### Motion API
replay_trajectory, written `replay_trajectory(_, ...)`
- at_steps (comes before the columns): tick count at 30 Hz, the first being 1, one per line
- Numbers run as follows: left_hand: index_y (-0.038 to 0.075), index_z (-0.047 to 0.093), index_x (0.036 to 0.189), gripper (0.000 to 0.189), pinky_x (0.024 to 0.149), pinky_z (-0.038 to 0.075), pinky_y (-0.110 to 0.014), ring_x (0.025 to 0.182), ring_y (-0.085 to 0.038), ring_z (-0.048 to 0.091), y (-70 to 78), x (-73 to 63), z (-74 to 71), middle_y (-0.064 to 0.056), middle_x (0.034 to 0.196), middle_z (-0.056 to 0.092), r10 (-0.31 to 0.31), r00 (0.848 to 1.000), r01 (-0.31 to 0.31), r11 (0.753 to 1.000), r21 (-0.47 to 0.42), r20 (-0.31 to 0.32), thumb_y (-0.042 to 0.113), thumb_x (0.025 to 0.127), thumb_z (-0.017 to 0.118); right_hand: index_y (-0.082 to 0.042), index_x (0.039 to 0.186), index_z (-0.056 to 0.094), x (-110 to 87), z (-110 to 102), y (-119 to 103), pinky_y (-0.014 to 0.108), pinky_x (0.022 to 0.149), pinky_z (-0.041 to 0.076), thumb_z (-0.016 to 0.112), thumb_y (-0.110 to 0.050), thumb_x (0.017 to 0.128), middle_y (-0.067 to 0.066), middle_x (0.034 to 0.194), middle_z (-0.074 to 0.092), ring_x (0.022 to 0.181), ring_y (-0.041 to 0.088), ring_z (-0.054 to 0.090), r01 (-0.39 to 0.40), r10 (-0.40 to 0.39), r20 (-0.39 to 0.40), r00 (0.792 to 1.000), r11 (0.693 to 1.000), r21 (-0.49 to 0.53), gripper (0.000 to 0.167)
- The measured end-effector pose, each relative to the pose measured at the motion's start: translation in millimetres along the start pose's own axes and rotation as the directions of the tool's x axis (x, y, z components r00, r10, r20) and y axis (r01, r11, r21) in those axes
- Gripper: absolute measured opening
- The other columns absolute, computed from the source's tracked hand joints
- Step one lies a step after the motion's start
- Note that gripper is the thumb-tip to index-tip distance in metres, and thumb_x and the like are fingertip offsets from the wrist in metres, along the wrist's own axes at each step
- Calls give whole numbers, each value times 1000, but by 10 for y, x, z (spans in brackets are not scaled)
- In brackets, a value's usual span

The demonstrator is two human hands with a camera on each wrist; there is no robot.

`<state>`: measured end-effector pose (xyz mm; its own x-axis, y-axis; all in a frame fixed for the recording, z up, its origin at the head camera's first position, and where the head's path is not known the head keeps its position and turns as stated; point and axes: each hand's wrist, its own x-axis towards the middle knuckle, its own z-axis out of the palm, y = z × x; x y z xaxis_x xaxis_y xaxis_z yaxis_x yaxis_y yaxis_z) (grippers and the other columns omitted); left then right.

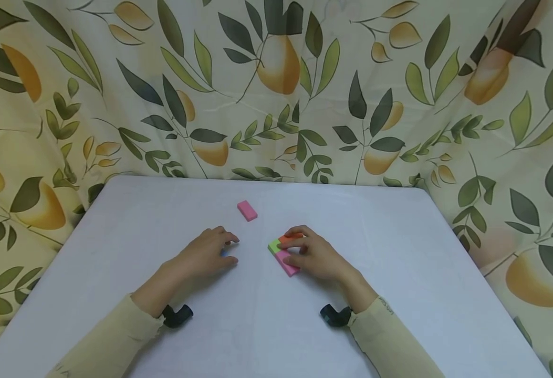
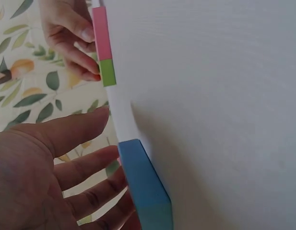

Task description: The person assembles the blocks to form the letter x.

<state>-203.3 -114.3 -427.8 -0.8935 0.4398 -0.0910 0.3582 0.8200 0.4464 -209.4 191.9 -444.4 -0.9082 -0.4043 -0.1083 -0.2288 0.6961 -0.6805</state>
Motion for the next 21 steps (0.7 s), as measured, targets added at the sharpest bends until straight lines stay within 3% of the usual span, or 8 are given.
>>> replay_trajectory(11,9,67,132,46,88,48,-37,106,-24,55,-167,-113,6,-6,121,63,19,999,-19,1000,16,-28,29,92,78,-32,124,76,18,-12,5,37,94,46,76,-28,94,-10,149,48,115,19,56,9,-9,6,1000,1000,-20,31)
replay_trajectory(21,7,67,130,45,90,50,-39,105,-24,56,-193,-206,-28,-7,120,63,4,1000,-4,1000,27,-27,30,93,77,-32,124,76,28,-8,24,37,93,46,76,-29,94,-7,148,49,114,18,55,27,-27,11,1000,999,-30,31)
